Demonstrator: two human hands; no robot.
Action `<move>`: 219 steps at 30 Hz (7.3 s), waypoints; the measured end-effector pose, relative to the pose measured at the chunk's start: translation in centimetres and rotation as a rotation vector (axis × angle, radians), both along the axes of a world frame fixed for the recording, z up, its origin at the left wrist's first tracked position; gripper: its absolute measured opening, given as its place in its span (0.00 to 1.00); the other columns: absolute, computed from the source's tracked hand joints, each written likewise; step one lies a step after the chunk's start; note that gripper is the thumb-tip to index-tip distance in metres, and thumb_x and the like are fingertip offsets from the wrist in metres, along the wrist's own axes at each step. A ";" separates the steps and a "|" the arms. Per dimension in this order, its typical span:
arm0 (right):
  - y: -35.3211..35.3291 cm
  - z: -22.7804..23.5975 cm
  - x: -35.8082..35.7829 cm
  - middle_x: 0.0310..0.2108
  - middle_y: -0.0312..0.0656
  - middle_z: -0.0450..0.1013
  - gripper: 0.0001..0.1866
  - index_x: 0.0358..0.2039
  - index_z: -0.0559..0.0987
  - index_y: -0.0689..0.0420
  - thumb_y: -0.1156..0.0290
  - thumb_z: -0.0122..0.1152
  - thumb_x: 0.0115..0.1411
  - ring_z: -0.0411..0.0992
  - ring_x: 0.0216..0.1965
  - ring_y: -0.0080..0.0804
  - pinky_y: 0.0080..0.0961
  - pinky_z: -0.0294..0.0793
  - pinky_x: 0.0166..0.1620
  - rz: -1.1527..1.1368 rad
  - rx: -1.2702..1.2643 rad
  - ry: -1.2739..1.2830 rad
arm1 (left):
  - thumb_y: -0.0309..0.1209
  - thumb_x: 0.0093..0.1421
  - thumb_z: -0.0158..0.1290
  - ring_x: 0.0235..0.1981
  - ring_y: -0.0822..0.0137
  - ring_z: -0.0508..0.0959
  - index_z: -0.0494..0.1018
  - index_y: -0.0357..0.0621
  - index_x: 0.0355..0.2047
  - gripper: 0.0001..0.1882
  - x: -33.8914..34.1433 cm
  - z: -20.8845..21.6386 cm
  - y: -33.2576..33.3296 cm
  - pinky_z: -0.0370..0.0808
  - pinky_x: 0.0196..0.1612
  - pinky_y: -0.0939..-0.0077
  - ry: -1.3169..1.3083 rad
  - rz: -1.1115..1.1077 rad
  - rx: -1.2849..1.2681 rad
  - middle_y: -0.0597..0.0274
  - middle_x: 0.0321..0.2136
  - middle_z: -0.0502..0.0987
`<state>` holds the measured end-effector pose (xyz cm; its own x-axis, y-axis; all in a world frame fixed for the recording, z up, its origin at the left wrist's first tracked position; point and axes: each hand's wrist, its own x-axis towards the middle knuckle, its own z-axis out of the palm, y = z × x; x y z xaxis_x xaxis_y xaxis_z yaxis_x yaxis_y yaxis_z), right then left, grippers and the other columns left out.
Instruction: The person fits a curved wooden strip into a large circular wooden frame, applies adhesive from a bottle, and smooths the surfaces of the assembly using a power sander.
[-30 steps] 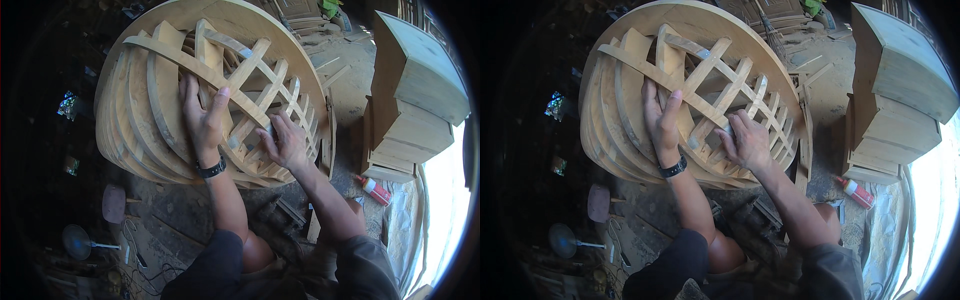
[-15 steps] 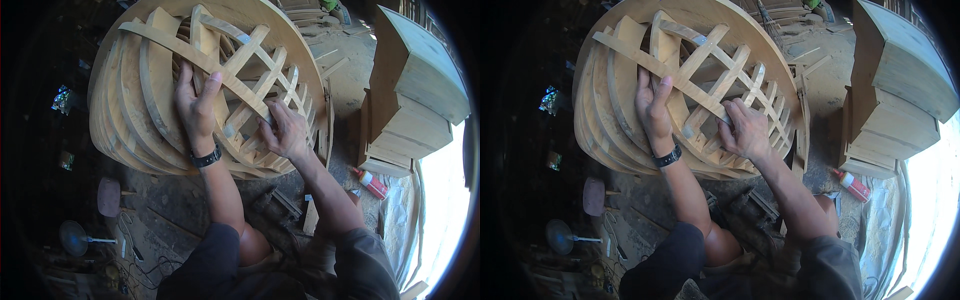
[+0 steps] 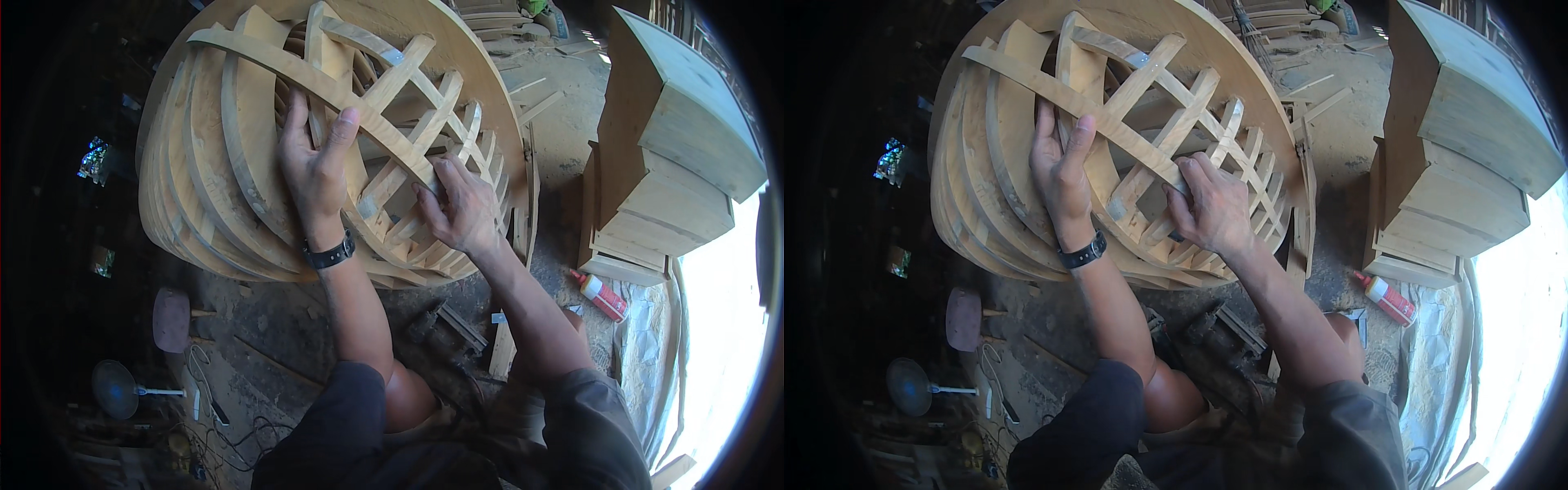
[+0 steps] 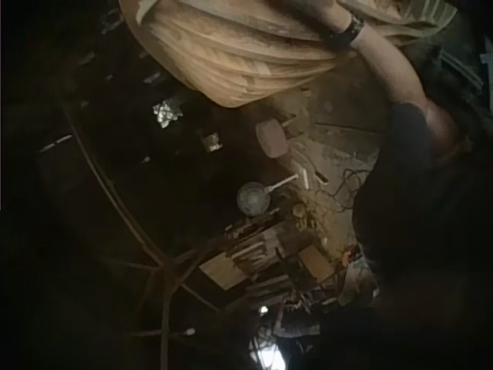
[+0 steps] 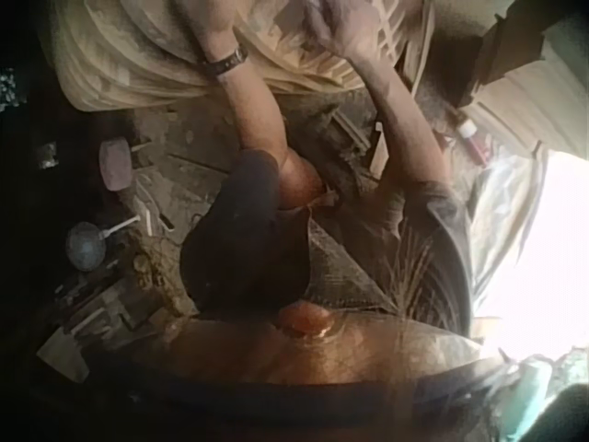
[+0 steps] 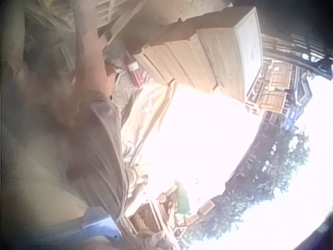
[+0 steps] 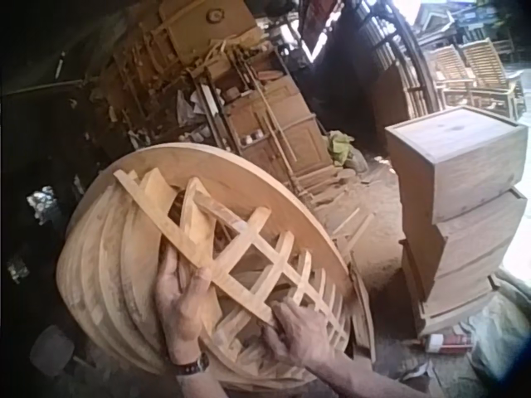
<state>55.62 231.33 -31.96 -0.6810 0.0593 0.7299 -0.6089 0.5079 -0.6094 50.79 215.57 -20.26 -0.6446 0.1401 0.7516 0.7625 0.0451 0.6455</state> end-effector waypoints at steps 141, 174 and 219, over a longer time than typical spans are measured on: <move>-3.9 2.5 -1.1 0.48 0.53 0.66 0.19 0.56 0.66 0.65 0.77 0.52 0.65 0.68 0.47 0.41 0.31 0.67 0.51 -0.030 -0.050 0.184 | 0.32 0.61 0.59 0.50 0.71 0.74 0.67 0.32 0.53 0.24 -0.4 0.1 -2.1 0.71 0.55 0.75 -0.098 0.051 0.018 0.56 0.48 0.76; -3.0 -0.7 -1.6 0.46 0.58 0.68 0.22 0.50 0.71 0.67 0.84 0.64 0.54 0.72 0.45 0.54 0.38 0.75 0.44 0.147 -0.496 0.219 | 0.33 0.58 0.57 0.54 0.65 0.67 0.77 0.26 0.44 0.21 0.9 0.9 0.2 0.63 0.59 0.70 0.053 0.477 -0.309 0.56 0.50 0.66; 10.1 0.6 -1.3 0.25 0.36 0.70 0.09 0.34 0.73 0.59 0.67 0.49 0.67 0.64 0.22 0.21 0.20 0.63 0.29 0.098 -1.804 -0.423 | 0.40 0.63 0.57 0.42 0.73 0.74 0.77 0.31 0.49 0.23 1.2 2.6 -0.2 0.70 0.47 0.78 -0.275 0.373 -0.411 0.58 0.41 0.77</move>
